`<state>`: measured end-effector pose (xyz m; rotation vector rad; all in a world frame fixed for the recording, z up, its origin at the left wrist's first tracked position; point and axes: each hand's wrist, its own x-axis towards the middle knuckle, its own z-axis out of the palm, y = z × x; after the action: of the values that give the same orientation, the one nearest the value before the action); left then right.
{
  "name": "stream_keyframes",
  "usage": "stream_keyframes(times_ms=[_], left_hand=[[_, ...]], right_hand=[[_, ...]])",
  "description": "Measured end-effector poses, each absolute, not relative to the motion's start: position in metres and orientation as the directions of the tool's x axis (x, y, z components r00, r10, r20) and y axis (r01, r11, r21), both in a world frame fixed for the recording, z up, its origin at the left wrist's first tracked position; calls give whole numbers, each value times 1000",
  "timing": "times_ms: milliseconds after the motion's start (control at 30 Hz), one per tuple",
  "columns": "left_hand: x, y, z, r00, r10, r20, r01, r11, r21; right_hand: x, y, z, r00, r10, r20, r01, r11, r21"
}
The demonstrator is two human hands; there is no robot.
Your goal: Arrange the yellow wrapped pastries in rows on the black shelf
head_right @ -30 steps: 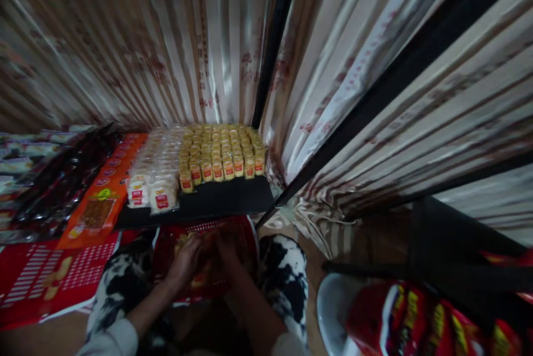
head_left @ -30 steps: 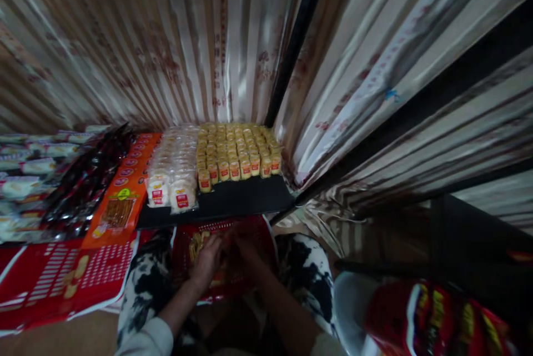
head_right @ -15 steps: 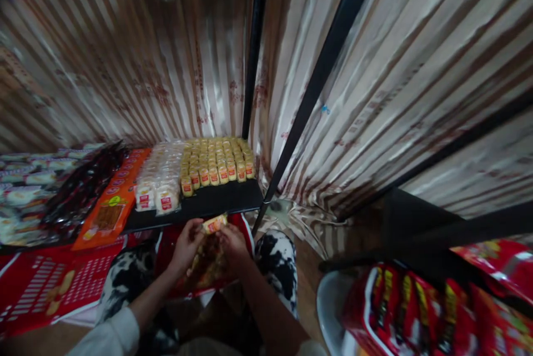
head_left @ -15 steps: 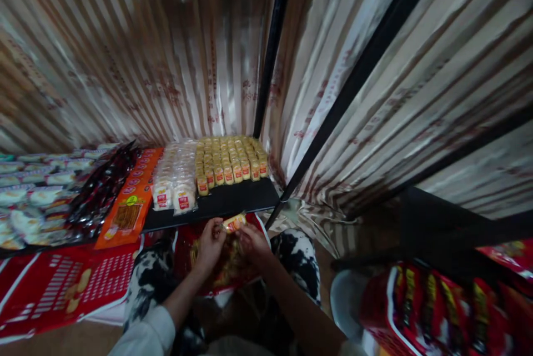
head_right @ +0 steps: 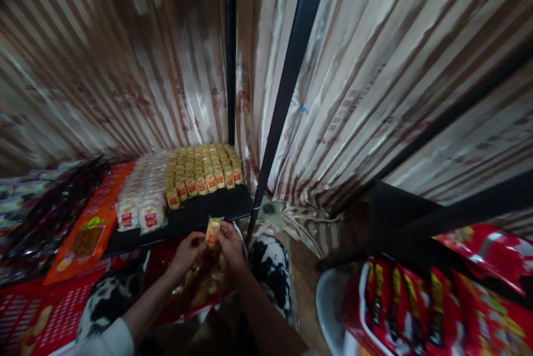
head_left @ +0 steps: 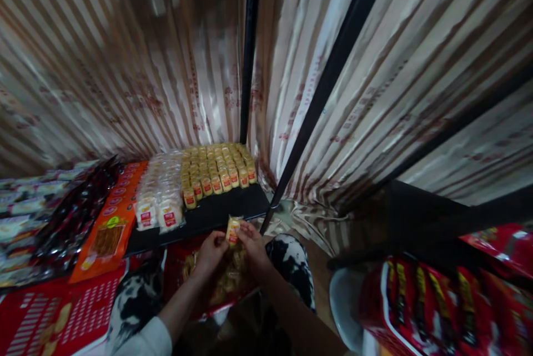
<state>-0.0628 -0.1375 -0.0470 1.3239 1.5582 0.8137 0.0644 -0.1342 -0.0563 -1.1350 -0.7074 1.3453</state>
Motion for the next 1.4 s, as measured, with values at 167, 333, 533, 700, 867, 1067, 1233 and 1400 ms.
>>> stream_keyframes(times_ms=[167,333,533,700,867,1067,1233,1400], left_hand=[[-53,-107,-27,-41,991,-131,439,135,888],[-37,-82,-9,122,986,-115,385,60,921],[-19,-48,-5,65,998,-10,544,-27,839],[6,-13,0,80,994,79,632,-112,766],[36,10,0,111,977,180,655,-208,726],[56,22,1,114,977,179,719,-205,664],[60,27,-1,142,976,166,754,-215,621],[64,27,0,169,973,155,778,-229,585]], right_hand=[[82,-115,-49,162,976,-142,-252,-98,-963],[94,-97,-49,116,991,-64,-131,-49,-990],[98,-90,-50,355,927,124,231,42,-972],[98,-89,-49,348,900,261,370,124,-921],[105,-72,-58,338,885,320,448,148,-882],[117,-44,-69,362,839,406,539,167,-825],[121,-29,-70,320,848,422,543,201,-816],[122,-20,-74,302,863,404,545,191,-816]])
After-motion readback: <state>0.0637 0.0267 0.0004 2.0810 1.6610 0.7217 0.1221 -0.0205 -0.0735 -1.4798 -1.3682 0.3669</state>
